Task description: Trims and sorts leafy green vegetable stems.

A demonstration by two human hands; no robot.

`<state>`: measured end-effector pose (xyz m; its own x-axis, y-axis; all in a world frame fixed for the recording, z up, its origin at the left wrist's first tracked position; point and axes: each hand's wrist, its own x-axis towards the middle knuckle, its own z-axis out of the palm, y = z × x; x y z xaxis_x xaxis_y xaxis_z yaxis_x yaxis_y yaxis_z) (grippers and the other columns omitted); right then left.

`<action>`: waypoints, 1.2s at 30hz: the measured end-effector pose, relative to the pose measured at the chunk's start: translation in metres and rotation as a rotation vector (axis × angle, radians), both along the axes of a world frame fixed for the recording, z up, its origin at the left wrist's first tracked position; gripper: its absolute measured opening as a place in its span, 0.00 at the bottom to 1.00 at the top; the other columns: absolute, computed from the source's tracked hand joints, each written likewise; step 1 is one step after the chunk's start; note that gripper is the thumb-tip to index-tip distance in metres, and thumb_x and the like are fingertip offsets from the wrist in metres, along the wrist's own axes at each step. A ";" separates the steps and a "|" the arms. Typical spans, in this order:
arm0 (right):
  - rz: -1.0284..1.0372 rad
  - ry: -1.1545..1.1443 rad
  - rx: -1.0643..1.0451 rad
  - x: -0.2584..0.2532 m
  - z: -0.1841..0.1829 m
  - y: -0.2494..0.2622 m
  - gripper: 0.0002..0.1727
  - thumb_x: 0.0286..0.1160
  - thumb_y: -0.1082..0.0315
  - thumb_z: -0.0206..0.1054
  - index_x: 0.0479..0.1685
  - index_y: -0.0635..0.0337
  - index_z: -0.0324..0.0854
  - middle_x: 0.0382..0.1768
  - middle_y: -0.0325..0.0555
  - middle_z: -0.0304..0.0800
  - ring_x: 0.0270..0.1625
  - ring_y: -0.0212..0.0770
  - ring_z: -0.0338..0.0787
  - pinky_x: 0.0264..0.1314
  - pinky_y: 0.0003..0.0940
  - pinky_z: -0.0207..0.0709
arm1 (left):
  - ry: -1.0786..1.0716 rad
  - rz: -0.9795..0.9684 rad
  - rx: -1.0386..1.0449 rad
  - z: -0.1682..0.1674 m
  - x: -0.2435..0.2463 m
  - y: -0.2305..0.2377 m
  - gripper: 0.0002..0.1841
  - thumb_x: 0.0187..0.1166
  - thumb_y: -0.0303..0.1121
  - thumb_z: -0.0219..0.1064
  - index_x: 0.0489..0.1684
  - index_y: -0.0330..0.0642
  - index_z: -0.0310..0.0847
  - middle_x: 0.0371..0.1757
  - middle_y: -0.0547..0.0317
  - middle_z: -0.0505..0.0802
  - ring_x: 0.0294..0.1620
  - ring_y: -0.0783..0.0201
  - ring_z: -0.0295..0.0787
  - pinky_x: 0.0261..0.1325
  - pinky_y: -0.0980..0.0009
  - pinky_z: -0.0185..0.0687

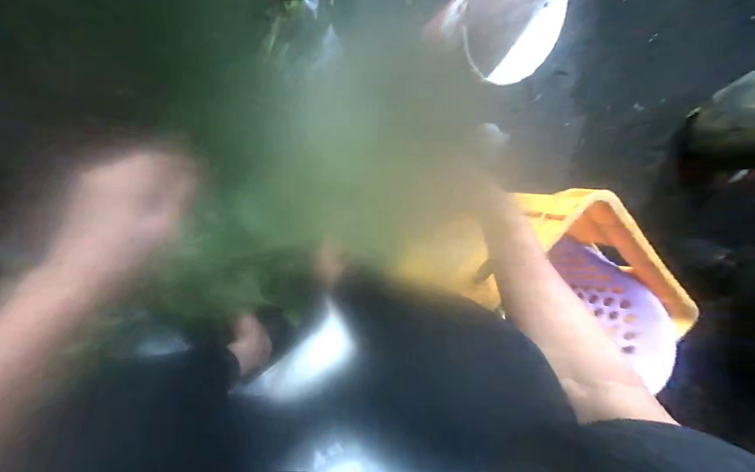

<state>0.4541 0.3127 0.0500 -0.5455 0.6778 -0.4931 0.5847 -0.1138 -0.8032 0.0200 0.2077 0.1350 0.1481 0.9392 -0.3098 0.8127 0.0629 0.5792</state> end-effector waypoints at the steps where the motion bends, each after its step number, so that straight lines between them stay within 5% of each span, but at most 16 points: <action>1: -0.006 0.039 0.002 -0.001 -0.011 0.000 0.11 0.76 0.61 0.74 0.39 0.61 0.88 0.29 0.38 0.89 0.30 0.26 0.84 0.38 0.28 0.81 | -0.062 -0.120 0.025 -0.003 0.037 0.012 0.17 0.90 0.36 0.57 0.64 0.37 0.86 0.58 0.42 0.92 0.59 0.46 0.92 0.65 0.43 0.84; 4: -0.048 0.025 -0.024 -0.012 -0.016 -0.004 0.11 0.75 0.60 0.76 0.40 0.60 0.89 0.32 0.40 0.91 0.34 0.30 0.87 0.44 0.34 0.83 | -0.056 -0.318 -0.165 -0.031 0.128 0.028 0.24 0.86 0.47 0.62 0.78 0.49 0.78 0.69 0.48 0.88 0.68 0.47 0.87 0.68 0.42 0.82; 7: -0.104 0.068 -0.016 0.010 -0.044 -0.004 0.14 0.75 0.54 0.75 0.40 0.56 0.91 0.34 0.39 0.94 0.35 0.30 0.90 0.45 0.37 0.86 | 0.075 -0.248 -0.289 -0.069 0.163 0.019 0.33 0.84 0.48 0.66 0.89 0.56 0.64 0.68 0.45 0.89 0.51 0.41 0.93 0.48 0.37 0.86; 9: -0.140 0.083 -0.036 0.027 -0.057 -0.006 0.14 0.76 0.54 0.74 0.41 0.57 0.89 0.35 0.40 0.93 0.36 0.31 0.90 0.46 0.37 0.85 | 0.099 -0.165 -0.165 -0.090 0.161 0.001 0.32 0.83 0.44 0.69 0.87 0.52 0.67 0.69 0.43 0.86 0.42 0.42 0.93 0.41 0.40 0.88; 11: -0.213 0.022 0.008 0.035 -0.060 -0.014 0.15 0.75 0.56 0.76 0.45 0.59 0.89 0.41 0.44 0.93 0.42 0.34 0.91 0.51 0.38 0.86 | 0.040 -0.121 0.000 -0.107 0.153 -0.016 0.24 0.80 0.36 0.71 0.75 0.44 0.78 0.72 0.42 0.82 0.41 0.46 0.92 0.38 0.48 0.90; 13: -0.279 -0.149 0.185 0.031 -0.053 -0.025 0.24 0.75 0.54 0.75 0.64 0.58 0.85 0.62 0.51 0.89 0.64 0.44 0.87 0.72 0.48 0.78 | -0.040 -0.084 0.040 -0.117 0.147 -0.025 0.13 0.81 0.33 0.70 0.58 0.40 0.87 0.68 0.42 0.85 0.47 0.49 0.92 0.46 0.51 0.91; 15: -0.343 -0.308 0.518 0.029 -0.073 -0.036 0.34 0.72 0.48 0.72 0.75 0.57 0.79 0.77 0.56 0.79 0.83 0.57 0.72 0.86 0.59 0.60 | -0.115 -0.029 -0.061 -0.116 0.143 -0.028 0.10 0.83 0.32 0.68 0.54 0.38 0.89 0.59 0.47 0.90 0.55 0.52 0.91 0.60 0.51 0.88; 18: -0.312 -0.352 0.686 -0.001 -0.068 -0.053 0.37 0.67 0.55 0.73 0.79 0.60 0.76 0.82 0.64 0.71 0.88 0.67 0.63 0.89 0.65 0.55 | -0.259 0.148 -0.328 -0.110 0.137 -0.021 0.12 0.87 0.36 0.64 0.58 0.39 0.85 0.49 0.51 0.94 0.44 0.60 0.93 0.52 0.56 0.90; 21: -0.445 -0.197 0.564 -0.043 -0.062 -0.105 0.35 0.65 0.65 0.74 0.77 0.65 0.74 0.77 0.59 0.75 0.80 0.55 0.74 0.80 0.51 0.72 | -0.510 0.388 -0.542 -0.105 0.135 -0.015 0.12 0.88 0.38 0.62 0.64 0.51 0.84 0.43 0.61 0.92 0.30 0.70 0.84 0.31 0.72 0.82; 24: -0.869 0.035 0.051 -0.056 -0.071 -0.123 0.26 0.75 0.70 0.65 0.74 0.63 0.71 0.65 0.54 0.82 0.60 0.43 0.87 0.57 0.42 0.84 | -0.766 0.696 -0.753 -0.105 0.138 0.000 0.12 0.89 0.36 0.60 0.62 0.49 0.85 0.41 0.61 0.93 0.32 0.71 0.89 0.34 0.72 0.88; 26: -0.956 0.186 -0.226 -0.046 -0.077 -0.115 0.23 0.87 0.67 0.56 0.78 0.60 0.67 0.70 0.53 0.80 0.61 0.44 0.87 0.59 0.43 0.85 | -0.847 0.766 -0.824 -0.107 0.138 0.003 0.11 0.88 0.35 0.59 0.61 0.48 0.85 0.33 0.63 0.90 0.25 0.74 0.85 0.29 0.77 0.86; 30: -0.921 0.593 -0.249 -0.025 -0.122 -0.071 0.26 0.94 0.52 0.45 0.81 0.54 0.72 0.77 0.46 0.80 0.78 0.49 0.80 0.66 0.53 0.84 | -0.983 0.800 -0.904 -0.121 0.142 0.003 0.13 0.87 0.38 0.61 0.63 0.50 0.83 0.22 0.68 0.82 0.16 0.77 0.75 0.20 0.81 0.77; 33: -0.719 0.831 -0.501 -0.020 -0.134 -0.035 0.38 0.89 0.33 0.43 0.91 0.41 0.59 0.88 0.43 0.66 0.86 0.57 0.70 0.66 0.68 0.80 | -0.984 0.789 -0.915 -0.123 0.151 0.009 0.13 0.85 0.40 0.64 0.63 0.50 0.83 0.31 0.64 0.88 0.24 0.75 0.83 0.26 0.78 0.83; 36: -0.612 0.694 -0.488 -0.041 -0.143 -0.024 0.36 0.86 0.45 0.63 0.90 0.49 0.63 0.79 0.50 0.76 0.76 0.52 0.82 0.66 0.57 0.86 | -0.939 0.741 -0.931 -0.124 0.151 0.020 0.16 0.88 0.38 0.61 0.68 0.47 0.82 0.47 0.59 0.94 0.43 0.67 0.91 0.45 0.68 0.90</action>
<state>0.4134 0.2883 -0.0925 -0.4440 0.7454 -0.4971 -0.2541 -0.6368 -0.7279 0.1711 0.2278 0.0111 0.2195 0.4165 -0.8822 -0.1965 0.9046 0.3782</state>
